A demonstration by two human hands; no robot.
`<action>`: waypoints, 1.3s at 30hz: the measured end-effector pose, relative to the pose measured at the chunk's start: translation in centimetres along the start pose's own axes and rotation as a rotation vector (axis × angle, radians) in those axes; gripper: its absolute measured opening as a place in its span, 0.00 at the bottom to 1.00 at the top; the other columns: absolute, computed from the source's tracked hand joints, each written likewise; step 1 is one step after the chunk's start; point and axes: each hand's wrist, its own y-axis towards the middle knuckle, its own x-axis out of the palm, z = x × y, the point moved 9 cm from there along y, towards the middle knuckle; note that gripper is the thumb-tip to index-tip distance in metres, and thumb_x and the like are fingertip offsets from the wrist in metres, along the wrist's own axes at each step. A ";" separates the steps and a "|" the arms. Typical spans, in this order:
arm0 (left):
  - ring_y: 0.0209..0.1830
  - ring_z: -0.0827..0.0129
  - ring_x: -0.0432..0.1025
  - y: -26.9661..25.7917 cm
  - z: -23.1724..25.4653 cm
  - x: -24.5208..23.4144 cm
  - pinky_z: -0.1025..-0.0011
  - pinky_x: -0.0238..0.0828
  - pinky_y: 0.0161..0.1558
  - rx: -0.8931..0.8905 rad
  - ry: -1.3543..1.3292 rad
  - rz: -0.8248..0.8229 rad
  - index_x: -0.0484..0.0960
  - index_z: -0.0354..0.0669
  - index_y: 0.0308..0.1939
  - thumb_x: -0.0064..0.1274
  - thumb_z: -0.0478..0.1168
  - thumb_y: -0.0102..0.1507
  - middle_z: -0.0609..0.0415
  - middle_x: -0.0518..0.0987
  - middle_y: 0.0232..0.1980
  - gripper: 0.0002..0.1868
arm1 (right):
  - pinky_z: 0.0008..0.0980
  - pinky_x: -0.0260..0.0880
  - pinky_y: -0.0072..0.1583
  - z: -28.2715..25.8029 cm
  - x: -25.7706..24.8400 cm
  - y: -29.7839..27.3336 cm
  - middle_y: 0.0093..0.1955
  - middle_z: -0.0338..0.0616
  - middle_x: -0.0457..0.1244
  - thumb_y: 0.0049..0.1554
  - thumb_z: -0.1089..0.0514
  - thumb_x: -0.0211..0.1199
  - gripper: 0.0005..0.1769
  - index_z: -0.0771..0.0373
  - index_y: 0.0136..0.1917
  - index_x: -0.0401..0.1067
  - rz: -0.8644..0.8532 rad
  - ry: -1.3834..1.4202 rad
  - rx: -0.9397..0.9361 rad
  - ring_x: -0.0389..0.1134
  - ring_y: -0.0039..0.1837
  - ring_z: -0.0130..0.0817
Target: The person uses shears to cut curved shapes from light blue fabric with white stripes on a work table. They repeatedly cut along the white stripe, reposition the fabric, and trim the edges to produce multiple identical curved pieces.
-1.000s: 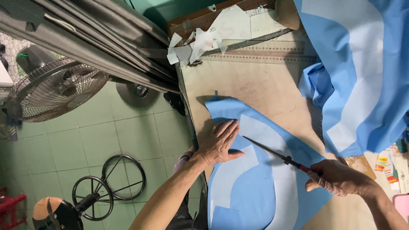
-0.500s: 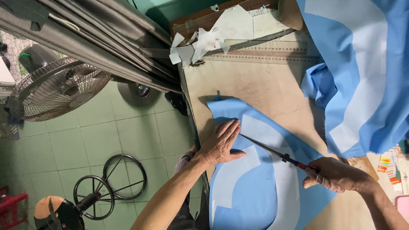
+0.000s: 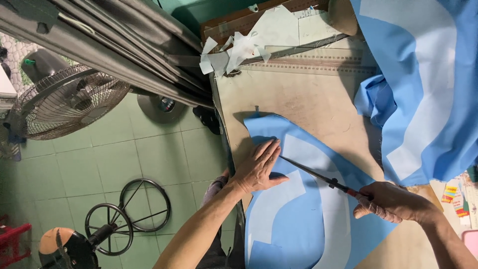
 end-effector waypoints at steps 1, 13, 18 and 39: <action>0.70 0.50 0.64 0.0 0.0 0.0 0.55 0.67 0.68 0.003 0.011 0.007 0.70 0.27 0.64 0.58 0.67 0.60 0.38 0.67 0.70 0.46 | 0.17 0.58 0.36 1.5 1.0 0.7 0.33 0.20 0.75 0.57 0.48 0.45 0.16 0.56 0.31 0.59 -0.048 0.280 0.063 0.58 0.29 0.17; 0.71 0.48 0.62 -0.4 -0.6 0.4 0.57 0.66 0.71 -0.045 -0.110 0.002 0.53 0.27 0.73 0.63 0.61 0.61 0.37 0.64 0.72 0.54 | 0.16 0.57 0.29 -0.1 0.1 -0.3 0.40 0.31 0.85 0.57 0.47 0.49 0.16 0.59 0.34 0.61 -0.080 0.329 0.119 0.68 0.33 0.17; 0.71 0.47 0.62 -0.4 -0.5 0.5 0.57 0.65 0.72 -0.048 -0.097 -0.024 0.55 0.25 0.71 0.62 0.62 0.60 0.36 0.64 0.72 0.53 | 0.16 0.65 0.39 -0.5 -0.3 0.5 0.35 0.09 0.83 0.52 0.32 0.47 0.25 0.51 0.34 0.72 0.007 0.113 -0.067 0.67 0.32 0.12; 0.71 0.47 0.63 -0.4 -0.5 0.5 0.58 0.66 0.72 -0.034 -0.064 -0.017 0.55 0.24 0.71 0.62 0.63 0.61 0.34 0.64 0.72 0.54 | 0.13 0.76 0.42 -0.7 -0.3 0.4 0.43 0.23 0.85 0.56 0.36 0.48 0.24 0.55 0.35 0.70 -0.055 0.215 -0.003 0.88 0.51 0.12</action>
